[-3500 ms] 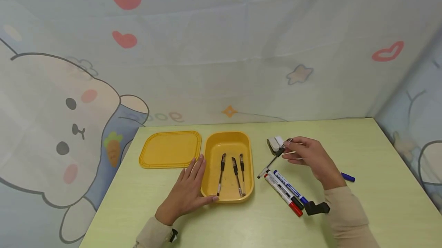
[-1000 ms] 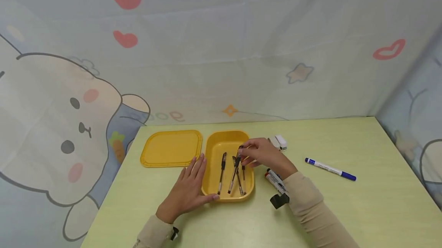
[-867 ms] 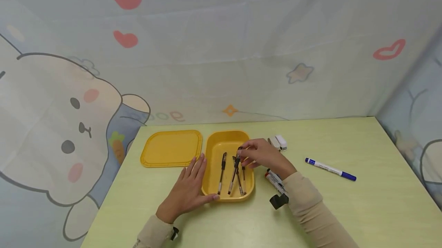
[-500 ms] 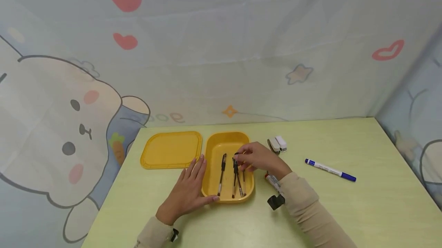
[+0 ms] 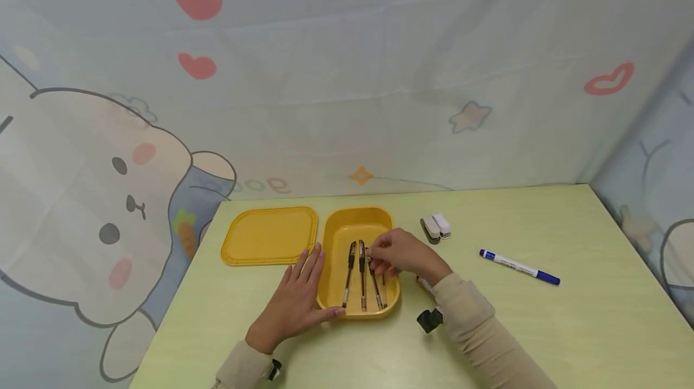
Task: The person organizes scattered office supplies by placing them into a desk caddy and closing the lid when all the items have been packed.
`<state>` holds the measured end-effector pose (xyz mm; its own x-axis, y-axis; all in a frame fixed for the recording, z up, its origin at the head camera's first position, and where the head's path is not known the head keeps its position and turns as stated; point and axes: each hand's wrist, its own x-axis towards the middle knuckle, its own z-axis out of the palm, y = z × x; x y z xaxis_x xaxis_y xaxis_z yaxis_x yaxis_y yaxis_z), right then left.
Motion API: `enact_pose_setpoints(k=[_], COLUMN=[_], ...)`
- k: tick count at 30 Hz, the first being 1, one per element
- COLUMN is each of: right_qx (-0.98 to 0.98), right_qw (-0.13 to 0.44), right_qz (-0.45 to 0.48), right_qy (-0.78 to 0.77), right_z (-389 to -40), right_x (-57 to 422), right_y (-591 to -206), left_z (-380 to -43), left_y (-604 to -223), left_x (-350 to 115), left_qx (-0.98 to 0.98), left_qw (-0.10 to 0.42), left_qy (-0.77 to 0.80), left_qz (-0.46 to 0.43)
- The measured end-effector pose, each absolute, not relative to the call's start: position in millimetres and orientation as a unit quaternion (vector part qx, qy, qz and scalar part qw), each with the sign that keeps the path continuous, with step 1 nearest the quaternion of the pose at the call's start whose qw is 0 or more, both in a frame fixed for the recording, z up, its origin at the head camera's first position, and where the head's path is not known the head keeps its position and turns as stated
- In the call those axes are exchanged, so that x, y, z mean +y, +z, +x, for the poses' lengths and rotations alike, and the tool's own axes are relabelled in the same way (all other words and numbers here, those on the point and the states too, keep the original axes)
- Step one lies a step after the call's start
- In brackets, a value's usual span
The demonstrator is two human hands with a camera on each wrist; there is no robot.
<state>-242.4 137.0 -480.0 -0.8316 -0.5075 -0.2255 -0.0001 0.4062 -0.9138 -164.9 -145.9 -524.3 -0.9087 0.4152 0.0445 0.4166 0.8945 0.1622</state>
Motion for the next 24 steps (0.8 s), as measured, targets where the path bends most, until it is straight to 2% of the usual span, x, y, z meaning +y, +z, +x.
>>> enact_pose_setpoints(k=[24], right_qx=[0.765], right_qw=[0.256], right_qz=[-0.13], right_qy=[-0.577], right_z=[-230.5], right_x=[185.0], right_y=[-472.3], left_z=[-164.6], left_y=[-522.6], left_x=[-146.6], left_qx=[-0.972], left_qw=[0.011], left_qy=[-0.094], left_qz=[-0.216])
